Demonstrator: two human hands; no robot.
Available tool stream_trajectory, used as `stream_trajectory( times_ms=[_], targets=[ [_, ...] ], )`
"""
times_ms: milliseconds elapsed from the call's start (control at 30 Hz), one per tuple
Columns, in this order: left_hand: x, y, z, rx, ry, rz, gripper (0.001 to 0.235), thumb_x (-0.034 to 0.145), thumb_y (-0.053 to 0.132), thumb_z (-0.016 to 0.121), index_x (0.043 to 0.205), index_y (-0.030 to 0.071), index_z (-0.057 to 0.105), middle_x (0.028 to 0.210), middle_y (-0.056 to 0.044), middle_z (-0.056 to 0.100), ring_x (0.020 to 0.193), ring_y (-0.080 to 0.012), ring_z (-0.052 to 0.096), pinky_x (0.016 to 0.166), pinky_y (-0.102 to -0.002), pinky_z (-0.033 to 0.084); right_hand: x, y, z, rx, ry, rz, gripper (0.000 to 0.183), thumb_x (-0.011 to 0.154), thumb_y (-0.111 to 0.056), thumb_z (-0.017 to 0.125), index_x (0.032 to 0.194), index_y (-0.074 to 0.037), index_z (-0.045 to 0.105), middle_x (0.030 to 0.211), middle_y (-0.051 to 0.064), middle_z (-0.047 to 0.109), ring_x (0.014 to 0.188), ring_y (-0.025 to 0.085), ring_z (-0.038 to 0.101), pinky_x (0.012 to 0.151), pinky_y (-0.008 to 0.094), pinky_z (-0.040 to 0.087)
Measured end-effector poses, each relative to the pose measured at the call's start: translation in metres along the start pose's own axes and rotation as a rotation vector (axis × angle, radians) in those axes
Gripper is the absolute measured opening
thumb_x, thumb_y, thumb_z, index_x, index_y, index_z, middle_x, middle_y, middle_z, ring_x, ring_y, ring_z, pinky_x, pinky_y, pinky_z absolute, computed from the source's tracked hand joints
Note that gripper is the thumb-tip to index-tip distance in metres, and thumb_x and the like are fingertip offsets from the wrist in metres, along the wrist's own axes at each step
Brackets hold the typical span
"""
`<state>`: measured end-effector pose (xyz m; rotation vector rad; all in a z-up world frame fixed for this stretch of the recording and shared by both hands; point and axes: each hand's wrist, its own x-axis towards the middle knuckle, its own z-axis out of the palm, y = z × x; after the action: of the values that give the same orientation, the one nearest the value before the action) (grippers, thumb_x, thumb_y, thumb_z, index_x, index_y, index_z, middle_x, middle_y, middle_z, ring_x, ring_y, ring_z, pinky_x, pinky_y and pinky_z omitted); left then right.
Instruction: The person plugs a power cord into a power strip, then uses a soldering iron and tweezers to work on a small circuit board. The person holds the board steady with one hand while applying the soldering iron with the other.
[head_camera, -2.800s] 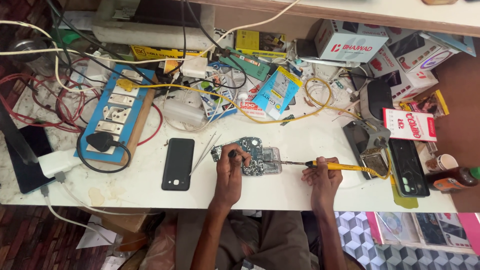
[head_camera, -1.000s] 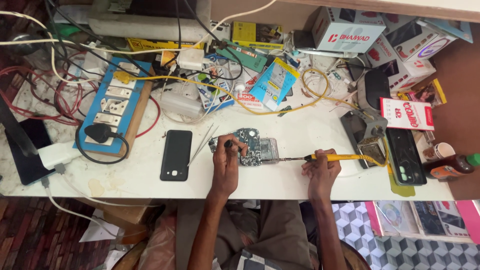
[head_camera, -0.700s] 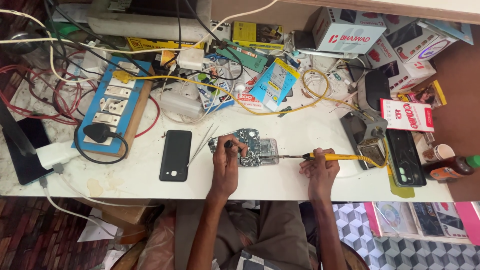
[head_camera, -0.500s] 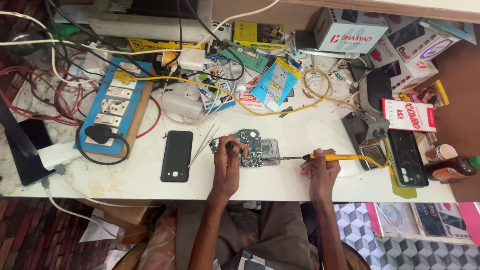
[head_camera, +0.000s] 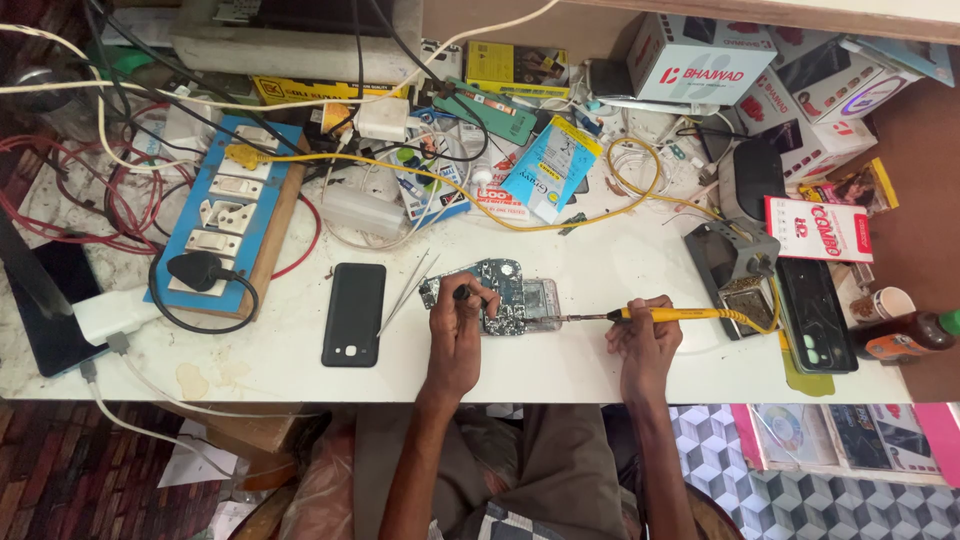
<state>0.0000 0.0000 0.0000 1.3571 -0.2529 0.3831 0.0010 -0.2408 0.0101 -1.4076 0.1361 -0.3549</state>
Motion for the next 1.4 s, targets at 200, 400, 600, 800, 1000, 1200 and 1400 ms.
stream_trajectory(
  times_ms=[200, 400, 600, 800, 1000, 1200, 1400],
  targets=[
    [0.0007, 0.0018, 0.0009, -0.007, 0.001, -0.009, 0.029, 0.114, 0.036, 0.04, 0.115, 0.008, 0.046, 0.085, -0.005, 0.059, 0.075, -0.0091, 0.049, 0.068, -0.028, 0.042, 0.0001, 0.0041, -0.003, 0.042, 0.011, -0.005, 0.02, 0.106, -0.018, 0.058, 0.092, -0.007, 0.048, 0.071, 0.003, 0.052, 0.054, 0.01, 0.055, 0.047, 0.024, 0.042],
    [0.0002, 0.0023, 0.0012, -0.033, -0.016, 0.036, 0.03, 0.116, 0.037, 0.04, 0.116, 0.007, 0.046, 0.087, -0.006, 0.057, 0.08, -0.0103, 0.052, 0.075, -0.029, 0.045, 0.0001, 0.0043, -0.0043, 0.038, 0.002, -0.006, 0.021, 0.106, -0.018, 0.058, 0.092, -0.007, 0.048, 0.069, 0.003, 0.052, 0.054, 0.01, 0.054, 0.048, 0.024, 0.042],
    [-0.0018, 0.0011, 0.0005, 0.021, 0.002, -0.029, 0.03, 0.113, 0.036, 0.039, 0.114, 0.007, 0.046, 0.085, -0.006, 0.06, 0.075, -0.0108, 0.049, 0.07, -0.03, 0.043, 0.0005, 0.0029, -0.0034, 0.033, 0.005, 0.007, 0.022, 0.106, -0.018, 0.058, 0.09, -0.007, 0.048, 0.069, 0.002, 0.051, 0.053, 0.01, 0.052, 0.047, 0.024, 0.041],
    [-0.0002, -0.001, 0.0005, -0.006, -0.008, 0.023, 0.03, 0.116, 0.036, 0.039, 0.115, 0.007, 0.045, 0.086, -0.007, 0.058, 0.08, -0.0114, 0.052, 0.076, -0.03, 0.046, 0.0017, 0.0023, -0.002, 0.024, 0.028, 0.021, 0.023, 0.106, -0.018, 0.058, 0.089, -0.007, 0.048, 0.068, 0.002, 0.05, 0.053, 0.01, 0.052, 0.046, 0.024, 0.04],
    [0.0002, -0.0022, -0.0001, -0.032, -0.011, 0.02, 0.03, 0.115, 0.036, 0.039, 0.116, 0.007, 0.045, 0.087, -0.007, 0.058, 0.08, -0.0119, 0.052, 0.075, -0.031, 0.045, 0.0015, 0.001, -0.0019, 0.038, 0.018, 0.021, 0.021, 0.105, -0.018, 0.058, 0.089, -0.008, 0.048, 0.068, 0.002, 0.05, 0.052, 0.01, 0.052, 0.046, 0.024, 0.04],
    [-0.0021, -0.0029, 0.0005, -0.008, -0.01, 0.011, 0.027, 0.116, 0.033, 0.039, 0.115, 0.007, 0.046, 0.087, -0.006, 0.058, 0.081, -0.0119, 0.053, 0.077, -0.031, 0.047, 0.0015, 0.0012, -0.002, 0.012, 0.041, 0.051, 0.023, 0.105, -0.017, 0.058, 0.088, -0.006, 0.048, 0.067, 0.002, 0.048, 0.049, 0.011, 0.051, 0.044, 0.025, 0.04],
    [0.0004, -0.0035, 0.0013, -0.017, -0.01, 0.006, 0.024, 0.116, 0.029, 0.039, 0.115, 0.007, 0.047, 0.088, -0.006, 0.058, 0.082, -0.0119, 0.054, 0.078, -0.031, 0.047, 0.0014, -0.0012, -0.0012, 0.019, 0.025, 0.029, 0.022, 0.106, -0.019, 0.056, 0.09, -0.007, 0.048, 0.066, 0.003, 0.051, 0.051, 0.01, 0.053, 0.045, 0.024, 0.04]
  ],
)
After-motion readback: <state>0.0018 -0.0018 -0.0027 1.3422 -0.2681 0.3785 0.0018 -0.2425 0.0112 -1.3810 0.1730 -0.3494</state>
